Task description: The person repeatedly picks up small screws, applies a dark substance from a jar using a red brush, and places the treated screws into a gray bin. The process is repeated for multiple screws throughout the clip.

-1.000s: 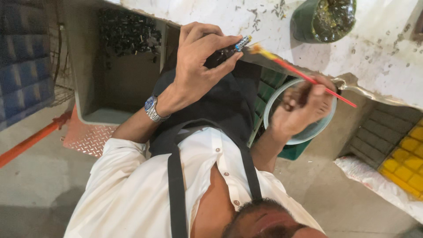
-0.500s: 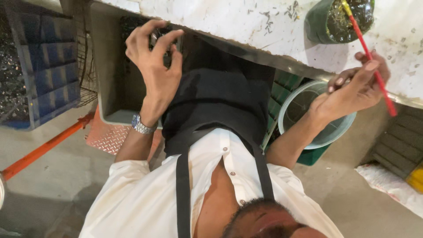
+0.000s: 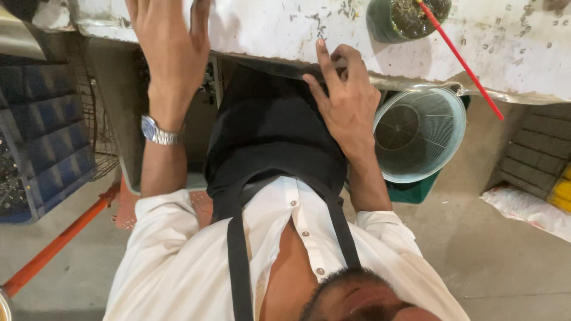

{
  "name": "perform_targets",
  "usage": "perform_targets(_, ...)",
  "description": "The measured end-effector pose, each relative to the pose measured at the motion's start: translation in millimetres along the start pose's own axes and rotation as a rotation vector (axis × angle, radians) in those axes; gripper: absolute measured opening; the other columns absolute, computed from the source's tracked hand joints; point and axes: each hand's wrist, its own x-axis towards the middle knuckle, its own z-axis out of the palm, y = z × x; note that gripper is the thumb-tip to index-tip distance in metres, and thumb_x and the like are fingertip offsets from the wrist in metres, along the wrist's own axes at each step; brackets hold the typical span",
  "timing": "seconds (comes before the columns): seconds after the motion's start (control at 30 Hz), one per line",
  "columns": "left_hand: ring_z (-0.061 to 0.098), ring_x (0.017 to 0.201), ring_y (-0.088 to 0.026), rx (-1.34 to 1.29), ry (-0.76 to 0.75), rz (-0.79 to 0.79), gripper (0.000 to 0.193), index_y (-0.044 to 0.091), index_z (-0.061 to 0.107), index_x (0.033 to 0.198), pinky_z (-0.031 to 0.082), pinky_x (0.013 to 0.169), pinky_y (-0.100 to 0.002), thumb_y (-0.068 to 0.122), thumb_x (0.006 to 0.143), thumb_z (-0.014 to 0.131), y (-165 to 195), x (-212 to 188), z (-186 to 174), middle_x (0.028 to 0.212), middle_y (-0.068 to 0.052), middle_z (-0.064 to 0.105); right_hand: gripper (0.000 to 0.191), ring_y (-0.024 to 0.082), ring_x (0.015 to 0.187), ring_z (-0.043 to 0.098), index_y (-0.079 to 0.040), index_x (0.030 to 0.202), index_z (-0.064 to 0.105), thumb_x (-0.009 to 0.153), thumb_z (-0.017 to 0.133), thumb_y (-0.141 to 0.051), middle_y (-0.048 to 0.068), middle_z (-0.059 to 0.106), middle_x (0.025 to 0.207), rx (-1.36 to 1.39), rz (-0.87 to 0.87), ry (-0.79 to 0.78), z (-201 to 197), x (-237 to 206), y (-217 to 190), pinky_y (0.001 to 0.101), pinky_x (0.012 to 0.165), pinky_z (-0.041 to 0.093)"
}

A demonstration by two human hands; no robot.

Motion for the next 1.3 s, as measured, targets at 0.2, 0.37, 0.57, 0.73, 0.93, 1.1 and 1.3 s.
perform_targets(0.2, 0.07, 0.084, -0.015, -1.01, 0.062, -0.667, 0.023, 0.0, 0.075, 0.117, 0.057, 0.07, -0.025, -0.005, 0.097, 0.084, 70.8, -13.5, -19.3, 0.104, -0.011, 0.076, 0.051, 0.02, 0.091, 0.067, -0.013, 0.144, 0.063, 0.102, 0.082, -0.036, 0.006, 0.058, 0.12, -0.104, -0.08, -0.096, -7.0, 10.4, 1.2, 0.0345, 0.064, 0.054)
perform_targets(0.37, 0.074, 0.109, -0.015, -1.516, -0.067, -1.075, 0.029, 0.003, 0.07, 0.133, 0.06, 0.101, -0.027, -0.002, 0.104, 0.072, 106.0, -38.7, -18.8, 0.117, -0.007, 0.075, 0.041, 0.018, 0.094, 0.068, -0.017, 0.143, 0.065, 0.108, 0.078, -0.034, 0.003, 0.061, 0.122, -0.003, -0.014, -0.073, -9.4, 16.7, -0.4, 0.0364, 0.07, 0.056)
perform_targets(0.57, 0.069, 0.111, -0.018, -0.992, -0.125, -0.777, 0.032, 0.0, 0.071, 0.128, 0.056, 0.1, -0.029, -0.008, 0.098, 0.08, 108.3, -26.9, -26.6, 0.12, -0.011, 0.072, 0.041, 0.024, 0.091, 0.068, -0.012, 0.139, 0.068, 0.103, 0.079, -0.029, 0.008, 0.059, 0.12, -0.035, -0.132, -0.039, -7.0, 14.8, -1.9, 0.037, 0.069, 0.054)
perform_targets(0.73, 0.068, 0.106, -0.022, -0.881, -0.16, -0.622, 0.036, 0.004, 0.072, 0.124, 0.057, 0.094, -0.03, -0.004, 0.092, 0.085, 111.7, -15.2, -26.4, 0.116, -0.009, 0.072, 0.023, 0.014, 0.082, 0.063, -0.008, 0.116, 0.074, 0.096, 0.084, -0.004, 0.006, 0.064, 0.114, 0.524, 0.123, 0.044, -7.1, 5.7, -2.2, 0.0296, 0.069, 0.049)
perform_targets(0.93, 0.067, 0.103, -0.022, -0.873, -0.214, -0.536, 0.04, 0.007, 0.072, 0.126, 0.058, 0.089, -0.031, 0.0, 0.089, 0.087, 125.9, -13.8, -25.3, 0.113, -0.007, 0.071, 0.014, 0.005, 0.081, 0.057, 0.001, 0.107, 0.072, 0.096, 0.08, 0.006, 0.006, 0.069, 0.113, 1.057, 0.395, 0.25, 3.7, -21.7, -17.6, 0.0177, 0.064, 0.044)
perform_targets(1.1, 0.066, 0.101, -0.02, -0.895, -0.226, -0.515, 0.039, 0.007, 0.073, 0.124, 0.058, 0.085, -0.031, 0.0, 0.089, 0.087, 133.0, -15.6, -23.0, 0.112, -0.005, 0.071, 0.016, 0.007, 0.085, 0.064, 0.002, 0.109, 0.072, 0.097, 0.081, 0.007, 0.008, 0.07, 0.115, 1.056, 0.349, 0.356, 11.6, -26.0, -17.8, 0.0183, 0.069, 0.05)
perform_targets(1.3, 0.065, 0.103, -0.022, -0.86, -0.19, -0.486, 0.041, 0.007, 0.072, 0.125, 0.058, 0.084, -0.03, -0.001, 0.089, 0.088, 131.0, -19.2, -24.3, 0.113, -0.005, 0.069, 0.019, 0.01, 0.085, 0.066, 0.001, 0.105, 0.072, 0.091, 0.083, 0.009, 0.012, 0.073, 0.107, 0.805, 0.252, 0.355, 5.6, -21.8, -20.6, 0.0175, 0.066, 0.05)
